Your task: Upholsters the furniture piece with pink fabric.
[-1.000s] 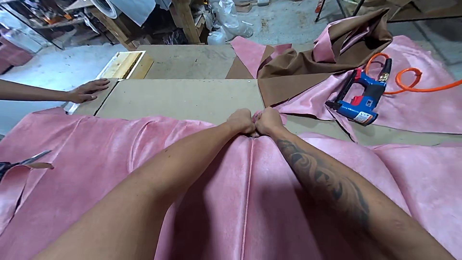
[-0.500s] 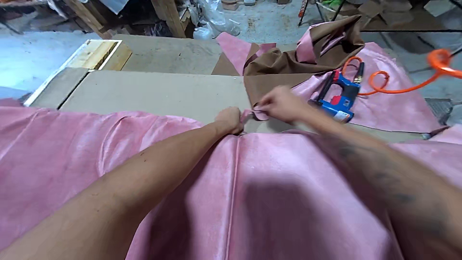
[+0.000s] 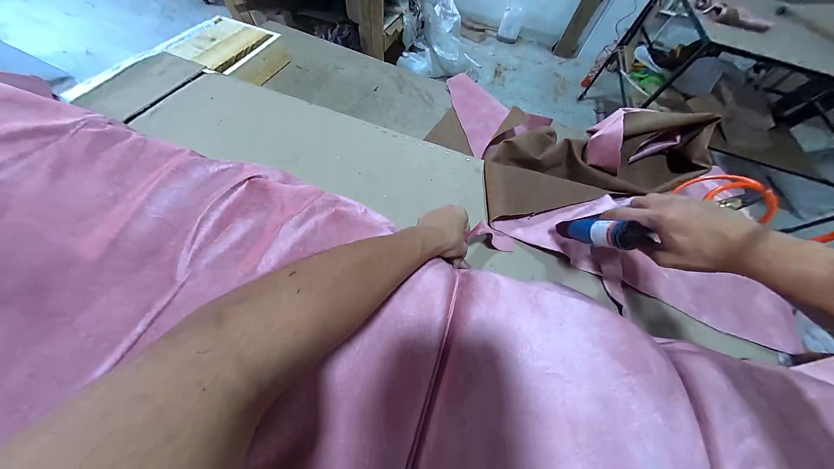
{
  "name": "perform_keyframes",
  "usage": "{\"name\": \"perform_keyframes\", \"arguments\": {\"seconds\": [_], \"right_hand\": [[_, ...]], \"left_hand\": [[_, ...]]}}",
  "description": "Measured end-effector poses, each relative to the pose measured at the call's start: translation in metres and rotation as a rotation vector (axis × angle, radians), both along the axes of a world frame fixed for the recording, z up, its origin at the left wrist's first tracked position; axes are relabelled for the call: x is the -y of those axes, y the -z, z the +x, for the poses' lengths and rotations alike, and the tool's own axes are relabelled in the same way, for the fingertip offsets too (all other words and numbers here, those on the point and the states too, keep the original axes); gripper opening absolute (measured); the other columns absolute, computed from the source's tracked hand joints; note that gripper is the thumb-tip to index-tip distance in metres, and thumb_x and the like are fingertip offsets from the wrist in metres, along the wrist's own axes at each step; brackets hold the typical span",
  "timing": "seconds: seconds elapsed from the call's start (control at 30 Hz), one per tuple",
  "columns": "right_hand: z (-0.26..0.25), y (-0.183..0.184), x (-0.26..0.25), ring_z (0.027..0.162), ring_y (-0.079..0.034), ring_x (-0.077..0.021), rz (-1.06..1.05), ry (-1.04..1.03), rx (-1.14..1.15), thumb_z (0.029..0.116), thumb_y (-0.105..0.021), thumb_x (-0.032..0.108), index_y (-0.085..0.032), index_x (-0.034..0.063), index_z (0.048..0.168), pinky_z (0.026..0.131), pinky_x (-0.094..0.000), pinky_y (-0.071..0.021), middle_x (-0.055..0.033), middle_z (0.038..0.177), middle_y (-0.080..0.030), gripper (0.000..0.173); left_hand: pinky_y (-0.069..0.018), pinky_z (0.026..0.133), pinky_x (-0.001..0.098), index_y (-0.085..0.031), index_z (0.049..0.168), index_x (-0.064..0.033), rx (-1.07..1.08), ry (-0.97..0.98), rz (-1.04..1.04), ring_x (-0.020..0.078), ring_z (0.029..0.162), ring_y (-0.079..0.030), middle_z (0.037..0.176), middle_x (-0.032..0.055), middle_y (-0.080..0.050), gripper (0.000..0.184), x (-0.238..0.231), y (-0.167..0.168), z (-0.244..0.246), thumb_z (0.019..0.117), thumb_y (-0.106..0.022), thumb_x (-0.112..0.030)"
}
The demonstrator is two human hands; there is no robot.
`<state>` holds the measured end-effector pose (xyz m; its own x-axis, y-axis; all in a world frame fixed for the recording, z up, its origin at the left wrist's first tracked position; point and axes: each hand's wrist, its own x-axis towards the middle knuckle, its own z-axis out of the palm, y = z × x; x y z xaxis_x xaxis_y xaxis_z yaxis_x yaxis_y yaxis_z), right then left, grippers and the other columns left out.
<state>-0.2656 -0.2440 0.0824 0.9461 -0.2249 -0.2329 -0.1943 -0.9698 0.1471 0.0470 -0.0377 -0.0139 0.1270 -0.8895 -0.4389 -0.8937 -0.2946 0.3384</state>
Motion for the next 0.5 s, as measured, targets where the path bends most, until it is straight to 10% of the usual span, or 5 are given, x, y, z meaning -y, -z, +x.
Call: {"name": "perform_keyframes", "arguments": {"seconds": [0.1, 0.5], "right_hand": [[0.064, -0.037, -0.048, 0.084, -0.071, -0.0212, 0.025, -0.253, 0.050, 0.0667, -0.076, 0.030, -0.075, 0.0243, 0.103, 0.069, -0.0506, -0.0581, 0.0024, 0.089, -0.071, 0.036], [0.193, 0.002, -0.104, 0.088, -0.067, -0.0198, -0.007, -0.467, -0.225, 0.0736, -0.084, 0.029, -0.074, 0.0231, 0.095, 0.084, -0.0493, -0.0515, 0.0023, 0.088, -0.069, 0.024]], "left_hand": [[-0.0539, 0.064, 0.0591, -0.070, 0.081, -0.0148, -0.002, 0.030, -0.011, 0.0307, 0.082, -0.068, 0.084, 0.0089, -0.069, 0.019, 0.000, 0.003, 0.002, 0.0785, -0.079, -0.031], [-0.0533, 0.065, 0.0612, -0.069, 0.082, -0.0144, 0.000, 0.030, 0.000, 0.0329, 0.083, -0.069, 0.084, 0.0104, -0.069, 0.019, 0.005, 0.007, 0.015, 0.0810, -0.075, -0.032]]}}
